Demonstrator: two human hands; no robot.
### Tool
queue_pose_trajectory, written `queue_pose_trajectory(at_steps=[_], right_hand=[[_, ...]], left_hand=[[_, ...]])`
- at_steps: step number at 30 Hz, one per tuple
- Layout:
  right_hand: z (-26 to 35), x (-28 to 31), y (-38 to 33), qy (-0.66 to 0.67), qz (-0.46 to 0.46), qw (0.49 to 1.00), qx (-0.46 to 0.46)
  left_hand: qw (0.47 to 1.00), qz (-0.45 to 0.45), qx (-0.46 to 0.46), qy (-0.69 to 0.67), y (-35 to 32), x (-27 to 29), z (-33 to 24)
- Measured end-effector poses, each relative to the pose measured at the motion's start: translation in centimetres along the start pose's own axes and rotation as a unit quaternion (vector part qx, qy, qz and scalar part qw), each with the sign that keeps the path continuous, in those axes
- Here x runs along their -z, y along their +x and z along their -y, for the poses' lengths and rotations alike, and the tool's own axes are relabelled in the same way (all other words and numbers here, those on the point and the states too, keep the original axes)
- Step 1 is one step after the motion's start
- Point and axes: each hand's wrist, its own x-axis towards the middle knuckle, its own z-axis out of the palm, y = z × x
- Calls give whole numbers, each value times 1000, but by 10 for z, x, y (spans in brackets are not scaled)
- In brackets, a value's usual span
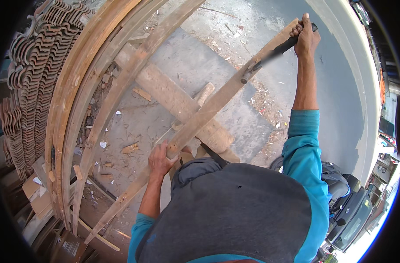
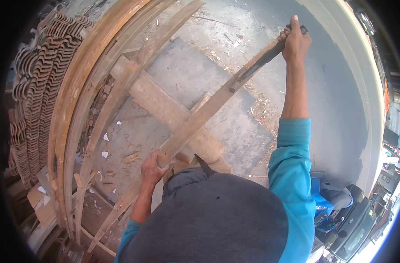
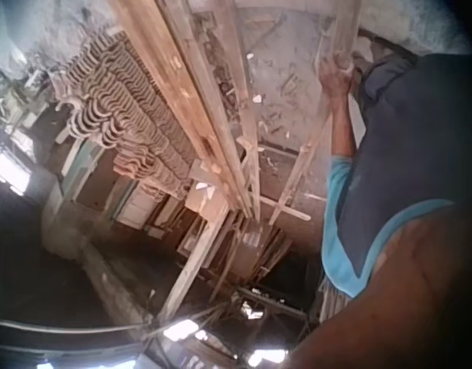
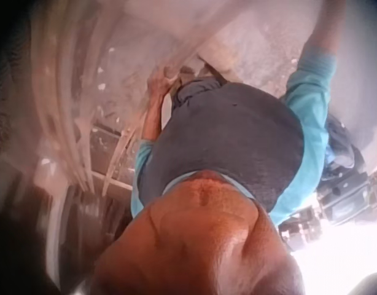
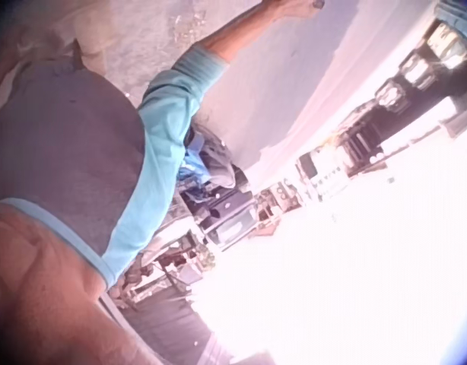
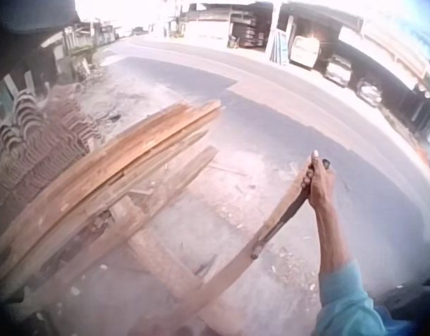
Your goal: The person removes nails from wooden planks using a hammer and a wooden block, and pulls nails out of a wooden plank using pliers.
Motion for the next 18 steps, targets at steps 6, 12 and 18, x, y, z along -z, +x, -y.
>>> queue_pose_trajectory(at_steps=[6,12,18], right_hand=[[13,-10,5,-66,-36,994,80],[22,-26,-77,-93,57,977,181],[27,13,17,-55,130,990,11]], left_hand=[[1000,2,-20,8,6,3,-1],[1000,-2,-26,6,4,0,2],[998,-25,-58,-2,5,-6,7]])
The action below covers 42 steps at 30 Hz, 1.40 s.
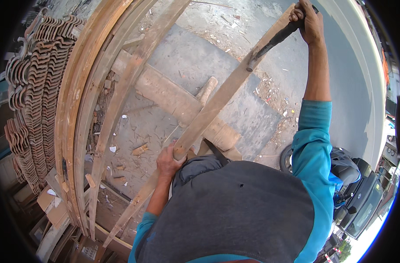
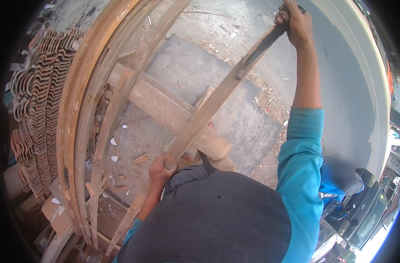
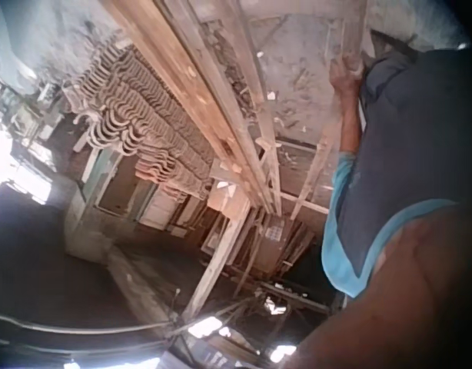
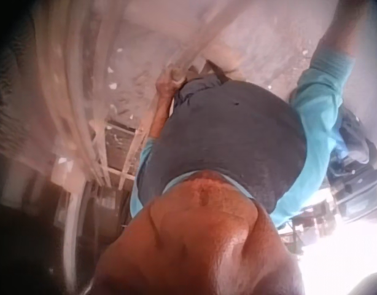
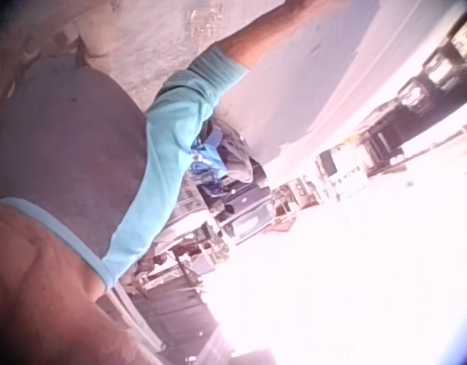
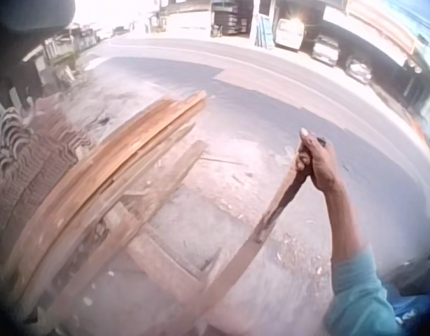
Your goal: The person removes nails from wooden planks using a hammer and a wooden block, and pulls nails out of a wooden plank using pliers.
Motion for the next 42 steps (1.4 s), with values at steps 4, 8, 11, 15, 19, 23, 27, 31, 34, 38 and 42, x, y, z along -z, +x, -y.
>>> queue_pose_trajectory(at_steps=[4,8,11,15,19,23,27,31,34,38,42], right_hand=[[-9,-64,-87,-87,-65,986,123],[7,-84,-98,-69,-100,978,172],[4,-61,-74,-53,-54,993,94],[1,-27,-65,-38,-174,978,109],[4,-84,-126,-58,-200,960,186],[1,-40,-77,-14,-138,984,112],[-2,2,-61,45,-211,973,76],[7,-90,-129,-25,-169,966,192],[4,-82,-121,-39,-125,977,166],[16,-30,-62,4,-132,988,76],[1,-112,-144,-108,-151,962,199]], left_hand=[[1000,-10,4,7,-2,1,-2],[999,19,14,37,4,-2,14],[1000,13,-3,17,-9,5,5],[999,35,-4,18,-18,14,8],[999,37,3,0,-13,5,15],[999,31,5,-12,-20,-3,22],[999,31,3,-27,-17,5,16],[999,39,22,-7,-14,5,14],[998,52,35,10,-8,4,20],[999,37,24,-9,-13,5,15],[999,19,32,2,-21,3,18]])
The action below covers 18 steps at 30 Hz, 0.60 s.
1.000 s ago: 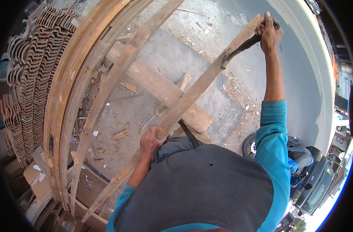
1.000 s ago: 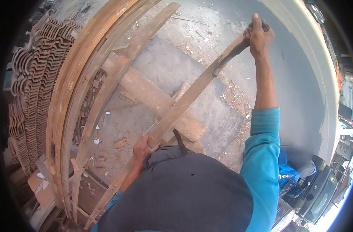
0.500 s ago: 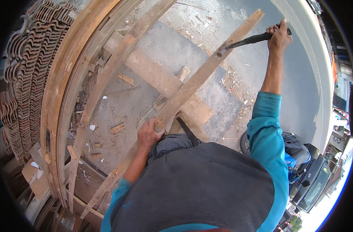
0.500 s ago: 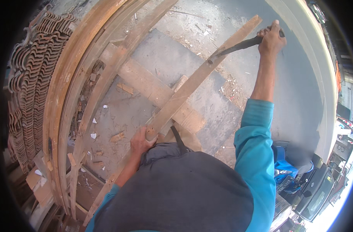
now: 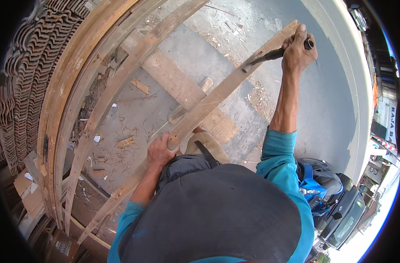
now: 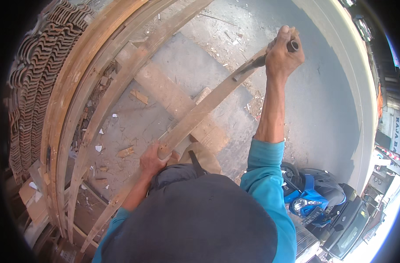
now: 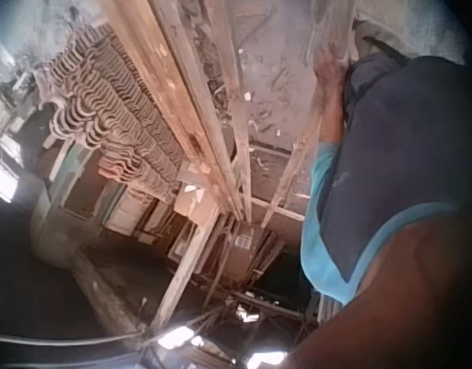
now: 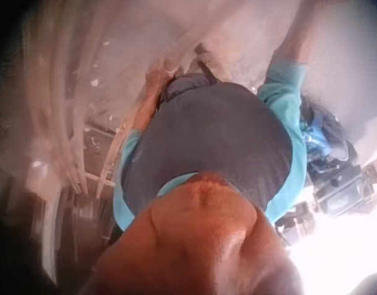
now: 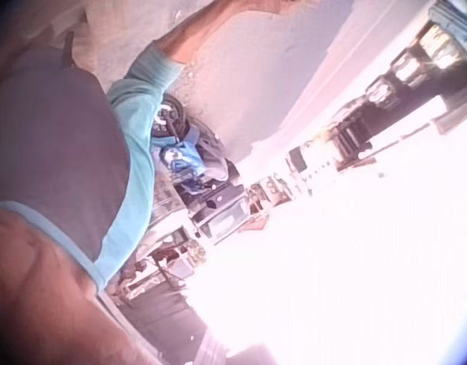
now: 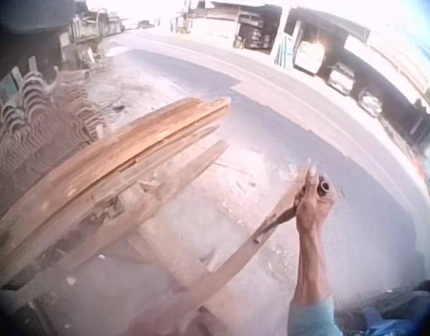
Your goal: The person removes nails from wooden planks using a hammer and a wooden block, and pulls nails out of a wooden plank using pliers.
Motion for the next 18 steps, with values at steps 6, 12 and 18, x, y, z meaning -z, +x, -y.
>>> queue_pose_trajectory(at_steps=[6,12,18], right_hand=[[-30,20,77,62,81,993,-56],[3,-15,2,-66,19,997,41],[-13,15,64,1,70,997,-22]], left_hand=[[999,12,21,-22,3,2,1],[1000,10,9,-11,3,-2,-4],[1000,11,19,-18,4,9,4]])
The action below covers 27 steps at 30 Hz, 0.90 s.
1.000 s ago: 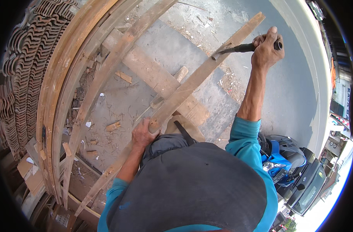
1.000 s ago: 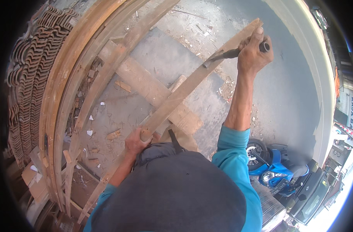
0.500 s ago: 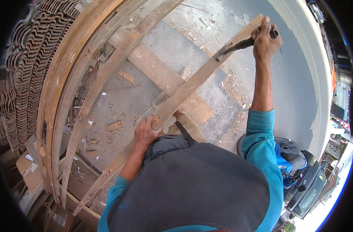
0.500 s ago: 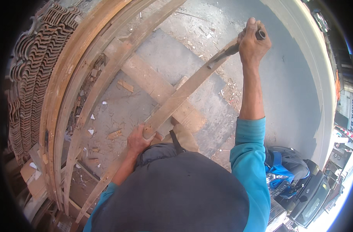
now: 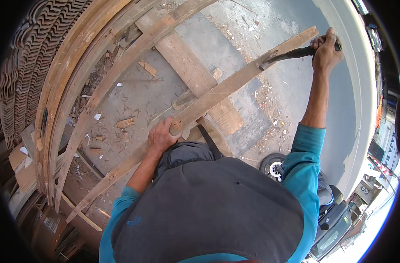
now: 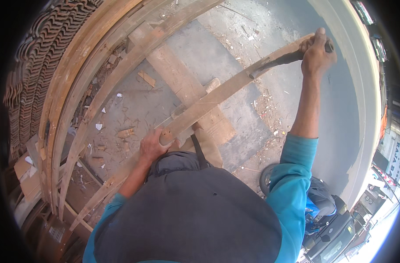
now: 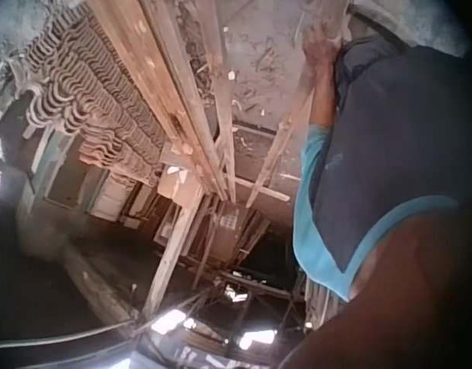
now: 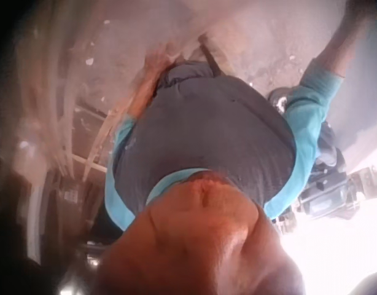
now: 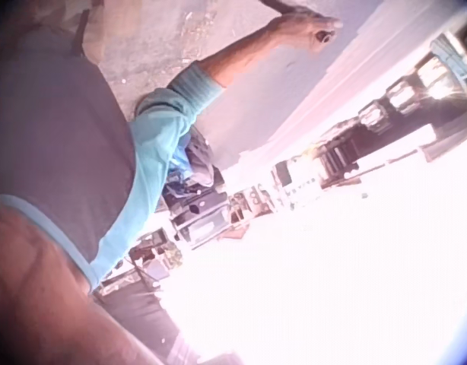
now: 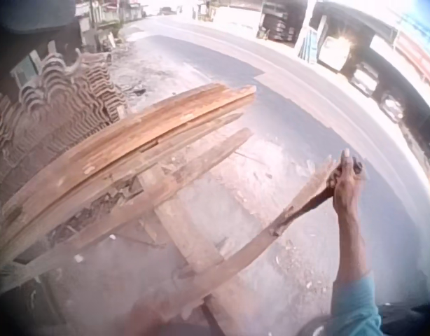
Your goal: The person removes nails from wooden planks using a hammer and a wooden block, and pulls nails out of a wooden plank using pliers.
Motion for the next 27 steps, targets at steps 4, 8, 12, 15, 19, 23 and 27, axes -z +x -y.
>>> queue_pose_trajectory(at_steps=[4,8,12,15,19,23,27], right_hand=[[12,-20,-44,16,-23,999,-39],[26,-34,-72,-26,-8,999,28],[-3,6,-3,86,35,993,-67],[-19,44,15,38,-137,982,-123],[40,-91,-170,-160,202,931,258],[72,-113,-145,-34,144,969,198],[130,-56,-88,165,223,957,84]], left_hand=[[1000,4,-2,4,-15,-2,3],[1000,20,22,2,-13,4,10],[999,-22,44,17,-16,2,13],[1000,4,20,-2,-27,9,18],[1000,7,0,-2,-35,-8,5],[999,9,45,-28,-24,-5,8],[999,-11,40,-24,-8,4,7]])
